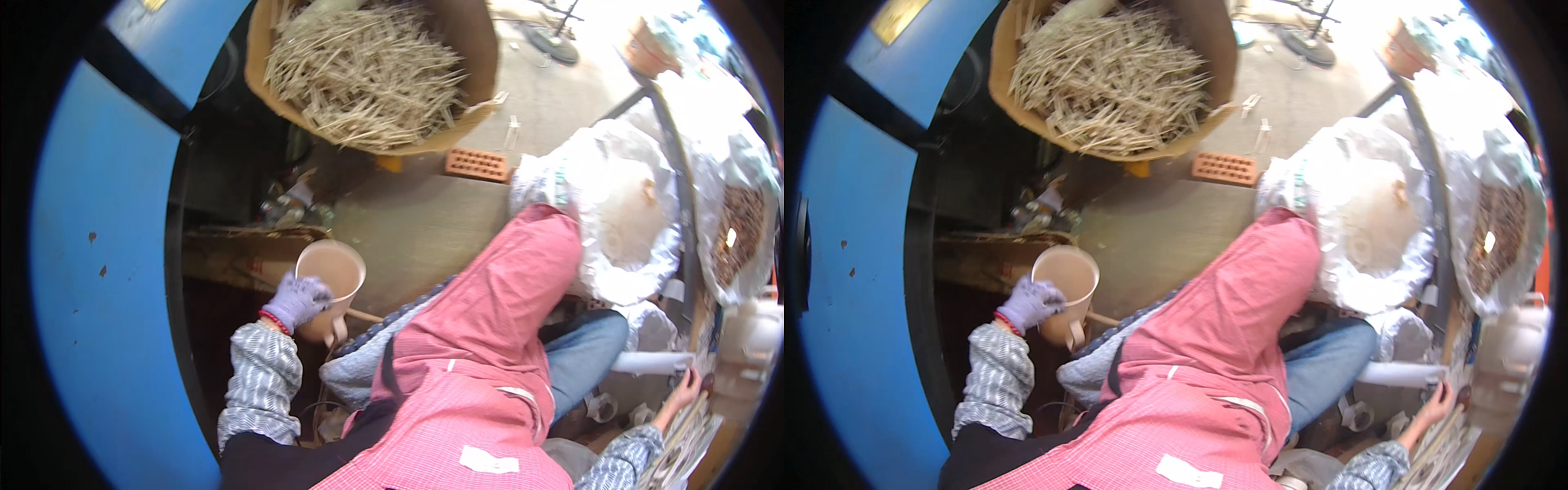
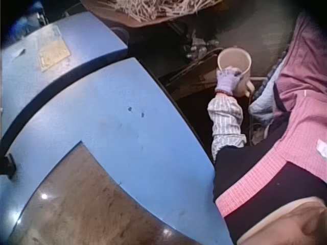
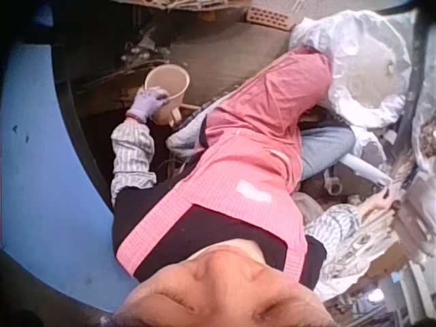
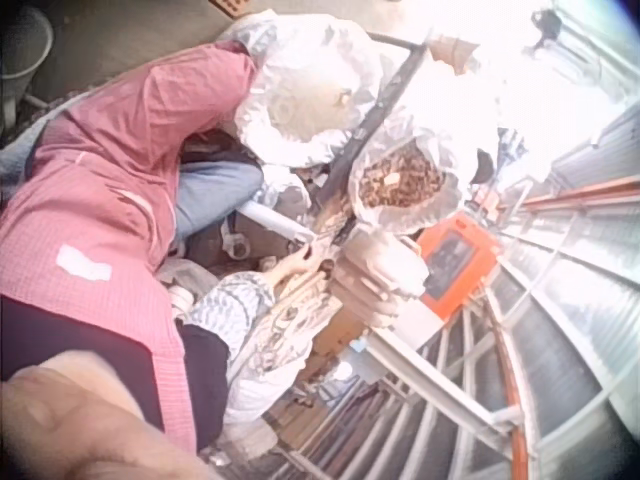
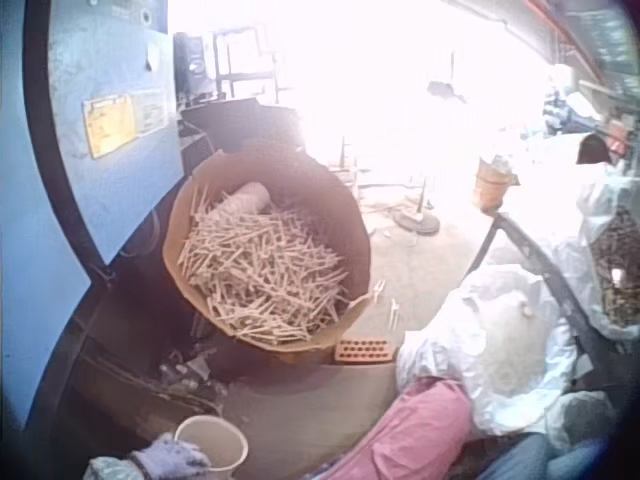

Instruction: The person sits on the floor and assembles white thermos bottles by attaching handles, applying labels, and wrapping tape around the bodies. They repeatedly pick up bottles, affix parts, and place finished units on a nearby table.

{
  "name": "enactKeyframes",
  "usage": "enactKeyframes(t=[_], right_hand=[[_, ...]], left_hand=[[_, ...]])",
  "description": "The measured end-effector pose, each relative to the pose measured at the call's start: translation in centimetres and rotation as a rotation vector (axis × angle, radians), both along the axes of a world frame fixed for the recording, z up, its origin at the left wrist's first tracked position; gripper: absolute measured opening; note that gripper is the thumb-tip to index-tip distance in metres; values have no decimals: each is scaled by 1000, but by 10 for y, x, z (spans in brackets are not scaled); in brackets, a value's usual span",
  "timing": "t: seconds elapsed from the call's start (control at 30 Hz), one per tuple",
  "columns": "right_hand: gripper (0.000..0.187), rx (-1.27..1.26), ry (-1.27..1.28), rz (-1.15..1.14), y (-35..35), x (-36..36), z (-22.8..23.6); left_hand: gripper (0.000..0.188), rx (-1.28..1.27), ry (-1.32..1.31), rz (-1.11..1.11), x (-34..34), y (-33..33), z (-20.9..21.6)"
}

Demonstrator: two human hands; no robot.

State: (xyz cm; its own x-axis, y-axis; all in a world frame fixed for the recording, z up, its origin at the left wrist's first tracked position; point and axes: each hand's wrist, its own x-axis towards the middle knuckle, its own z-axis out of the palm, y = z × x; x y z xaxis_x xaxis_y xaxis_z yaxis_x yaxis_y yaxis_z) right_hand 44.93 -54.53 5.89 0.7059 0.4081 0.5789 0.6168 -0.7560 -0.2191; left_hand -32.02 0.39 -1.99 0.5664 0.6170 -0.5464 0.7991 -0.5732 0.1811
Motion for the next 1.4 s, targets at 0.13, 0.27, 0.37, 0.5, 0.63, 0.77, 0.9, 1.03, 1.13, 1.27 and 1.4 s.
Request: enactKeyframes(t=[0.13, 0.27, 0.37, 0.5, 0.63, 0.77, 0.9, 1.03, 1.13, 1.27, 1.4], right_hand=[[18, 26, -23, -53, 26, -46, 0], [7, -68, -168, -29, 57, -89, 24], [6, 45, -177, -51, 88, -139, 44], [38, 569, 630, 476, 162, -215, 35], [76, 465, 877, 825, 225, -269, 9], [68, 250, 579, 906, 241, -297, -1], [38, 313, 684, 955, 237, -292, 8], [13, 736, 1074, 814, 236, -269, 22], [10, 944, 1167, 759, 243, -256, 31], [9, 987, 1339, 806, 271, -261, 41], [10, 788, 1316, 785, 302, -276, 53]], left_hand=[[4, 393, -606, -541, 160, 1, 150], [2, 410, -909, -1000, 292, -84, 191], [12, 518, -789, -1378, 338, -162, 166], [25, -442, -888, -1730, 367, -181, 150], [32, 147, -1123, -1123, 430, -77, 168], [58, 227, -891, -397, 518, -11, 161], [68, 45, -336, -516, 582, -13, 147], [60, -357, -668, -454, 565, -29, 154], [54, -950, -1104, -222, 517, -19, 167], [46, -957, -1272, -71, 457, -6, 166], [44, -709, -1077, -186, 423, 9, 166]])
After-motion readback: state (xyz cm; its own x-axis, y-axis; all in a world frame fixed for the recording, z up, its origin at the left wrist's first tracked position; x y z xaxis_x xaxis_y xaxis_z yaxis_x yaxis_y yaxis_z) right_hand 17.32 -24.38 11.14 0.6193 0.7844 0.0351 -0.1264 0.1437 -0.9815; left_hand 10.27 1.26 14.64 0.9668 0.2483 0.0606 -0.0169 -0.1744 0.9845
